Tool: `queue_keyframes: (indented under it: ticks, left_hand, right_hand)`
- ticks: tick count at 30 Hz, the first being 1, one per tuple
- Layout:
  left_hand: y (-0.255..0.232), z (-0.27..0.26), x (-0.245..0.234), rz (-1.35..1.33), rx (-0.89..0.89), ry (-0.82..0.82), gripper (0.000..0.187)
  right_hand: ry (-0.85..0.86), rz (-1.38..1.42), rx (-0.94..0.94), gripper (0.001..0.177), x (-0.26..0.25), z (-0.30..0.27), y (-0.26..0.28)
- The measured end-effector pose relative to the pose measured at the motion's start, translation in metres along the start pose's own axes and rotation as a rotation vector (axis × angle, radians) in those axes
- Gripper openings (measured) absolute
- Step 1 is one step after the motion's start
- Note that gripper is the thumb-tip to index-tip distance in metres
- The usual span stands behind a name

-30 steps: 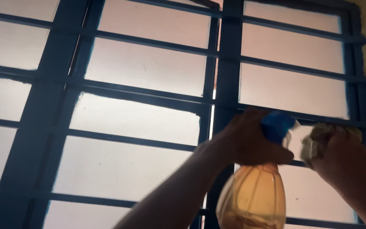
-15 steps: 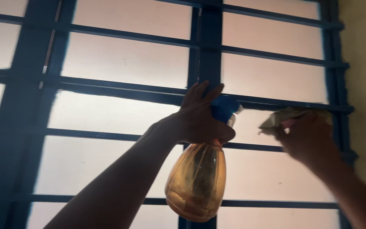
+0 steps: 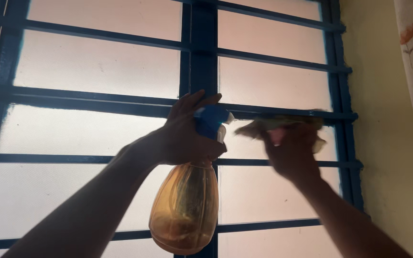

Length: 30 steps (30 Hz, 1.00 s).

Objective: The person sprays a cleaning solution onto a window screen and wipes it with a cloth. They repeatedly spray and wipe different sections of the window frame and screen, moving methodically across the surface.

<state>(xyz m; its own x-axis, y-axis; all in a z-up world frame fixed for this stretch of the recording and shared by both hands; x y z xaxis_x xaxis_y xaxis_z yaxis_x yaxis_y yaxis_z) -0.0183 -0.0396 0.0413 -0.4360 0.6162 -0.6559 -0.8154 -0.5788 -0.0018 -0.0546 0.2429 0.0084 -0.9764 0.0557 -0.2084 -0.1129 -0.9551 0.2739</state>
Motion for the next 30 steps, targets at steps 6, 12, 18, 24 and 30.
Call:
queue_keyframes:
  ticks: [6,12,18,24,30]
  left_hand:
    - [0.011,-0.022,-0.026,0.051,-0.045,-0.103,0.117]
    - [0.023,-0.029,-0.032,0.113,-0.067,-0.144,0.105]
    - [0.029,-0.023,-0.027,0.181,0.064,-0.191,0.093]
    - [0.033,-0.012,-0.016,0.258,-0.009,-0.177,0.103]
    - [0.036,-0.001,-0.028,0.347,0.052,-0.135,0.081]
  right_hand:
    - [0.068,0.041,0.030,0.118,0.007,0.012,-0.023]
    - [0.141,0.002,0.190,0.132,0.012,0.000,0.005]
    - [0.137,-0.007,0.352,0.133,0.020,0.021,-0.016]
    - [-0.862,-0.695,-0.635,0.113,0.038,-0.005,0.023]
    - [0.124,-0.153,-0.075,0.124,0.064,0.022,0.008]
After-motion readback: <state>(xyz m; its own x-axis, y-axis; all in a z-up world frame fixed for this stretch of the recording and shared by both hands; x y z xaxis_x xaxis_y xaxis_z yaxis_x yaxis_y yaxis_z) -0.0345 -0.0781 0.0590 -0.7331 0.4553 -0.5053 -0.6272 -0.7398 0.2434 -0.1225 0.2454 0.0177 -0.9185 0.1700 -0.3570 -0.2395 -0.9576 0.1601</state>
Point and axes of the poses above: each hand's wrist, its own z-axis towards the middle knuckle, its own x-axis out of the palm, y = z × x, the point moved 3 cm from there along z, towards the middle knuckle, and after that the axes turned 8 degrees about x, right-handed, at the moved point
